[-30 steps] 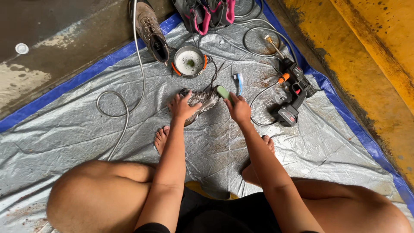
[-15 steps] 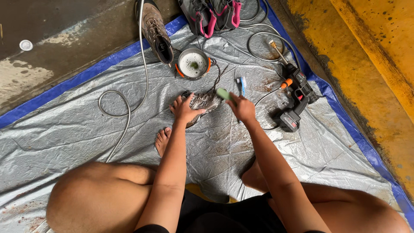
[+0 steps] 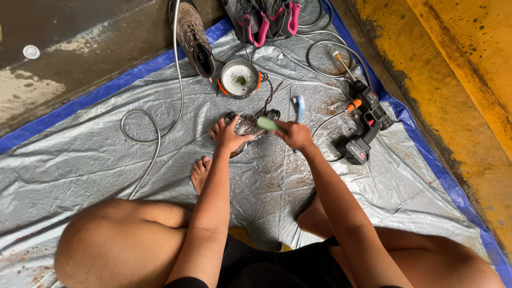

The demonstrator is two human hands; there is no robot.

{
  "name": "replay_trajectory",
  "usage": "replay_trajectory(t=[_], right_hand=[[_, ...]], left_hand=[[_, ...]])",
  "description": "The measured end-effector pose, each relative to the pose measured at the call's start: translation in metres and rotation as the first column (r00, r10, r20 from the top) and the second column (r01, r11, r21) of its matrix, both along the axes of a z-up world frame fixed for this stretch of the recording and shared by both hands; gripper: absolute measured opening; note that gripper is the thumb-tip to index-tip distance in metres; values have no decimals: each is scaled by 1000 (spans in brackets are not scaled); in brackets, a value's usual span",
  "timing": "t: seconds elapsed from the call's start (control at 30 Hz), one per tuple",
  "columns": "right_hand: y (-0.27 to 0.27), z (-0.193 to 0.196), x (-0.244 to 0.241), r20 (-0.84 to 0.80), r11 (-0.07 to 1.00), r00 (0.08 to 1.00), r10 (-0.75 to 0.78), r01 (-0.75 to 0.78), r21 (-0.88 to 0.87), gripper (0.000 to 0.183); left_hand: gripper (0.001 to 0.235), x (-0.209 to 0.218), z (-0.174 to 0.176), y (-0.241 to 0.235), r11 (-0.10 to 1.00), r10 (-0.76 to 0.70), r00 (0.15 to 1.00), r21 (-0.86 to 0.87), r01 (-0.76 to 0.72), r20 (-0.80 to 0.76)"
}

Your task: The person scrubs a brown hiking boot with a green brush, repeatedly dipping it into a small container of soapy water. The person scrubs the toe, sides, and laces of the boot while sitting on a tarp.

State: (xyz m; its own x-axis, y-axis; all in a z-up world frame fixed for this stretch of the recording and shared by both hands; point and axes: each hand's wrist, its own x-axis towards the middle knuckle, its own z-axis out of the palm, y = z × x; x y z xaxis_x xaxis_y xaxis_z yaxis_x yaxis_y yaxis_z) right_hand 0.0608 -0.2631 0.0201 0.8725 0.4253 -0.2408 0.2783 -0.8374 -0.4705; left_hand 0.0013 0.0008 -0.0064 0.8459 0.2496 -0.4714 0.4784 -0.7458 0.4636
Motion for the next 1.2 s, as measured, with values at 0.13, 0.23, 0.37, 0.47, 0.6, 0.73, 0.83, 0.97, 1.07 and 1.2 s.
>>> replay_trajectory(t=[0.13, 0.23, 0.37, 0.47, 0.6, 0.73, 0.83, 0.97, 1.07, 1.2], right_hand=[[-2, -34, 20, 186, 976, 974, -129, 158, -152, 52], [10, -18, 26, 133, 976, 974, -183, 197, -94, 55], [38, -14, 49, 68, 983, 983, -172, 176, -53, 58], [54, -28, 77, 108, 980, 983, -149, 161, -118, 51], [82, -36, 107, 155, 982, 985, -71, 96, -161, 48], [114, -52, 131, 161, 983, 987, 16, 13, -181, 48], [137, -60, 148, 137, 969, 988, 76, -40, -245, 52], [144, -77, 155, 83, 945, 990, 116, -84, -316, 56], [122, -56, 159, 31, 982, 997, 69, -62, -177, 53], [74, -38, 140, -192, 921, 972, -138, 197, 336, 45]], left_hand=[[120, -2, -7, 2, 1000, 2, 1000, -17, -2, 5], [116, 0, -11, 1, 1000, 5, 1000, -29, -4, 24], [118, 4, -23, 12, 996, 34, 999, -77, -33, 12], [120, 7, -31, 12, 992, 51, 999, -117, -52, -8], [122, 11, -23, 16, 982, 62, 995, -172, -74, -73], [123, 17, -9, 20, 976, 56, 991, -204, -81, -125], [128, 25, 13, 21, 974, 31, 982, -214, -72, -188], [118, 35, 39, 14, 981, -95, 972, -187, 54, -213], [110, 60, 9, 7, 961, -272, 944, -103, 256, -189], [134, 83, -33, -7, 895, -441, 883, -1, 447, -160]])
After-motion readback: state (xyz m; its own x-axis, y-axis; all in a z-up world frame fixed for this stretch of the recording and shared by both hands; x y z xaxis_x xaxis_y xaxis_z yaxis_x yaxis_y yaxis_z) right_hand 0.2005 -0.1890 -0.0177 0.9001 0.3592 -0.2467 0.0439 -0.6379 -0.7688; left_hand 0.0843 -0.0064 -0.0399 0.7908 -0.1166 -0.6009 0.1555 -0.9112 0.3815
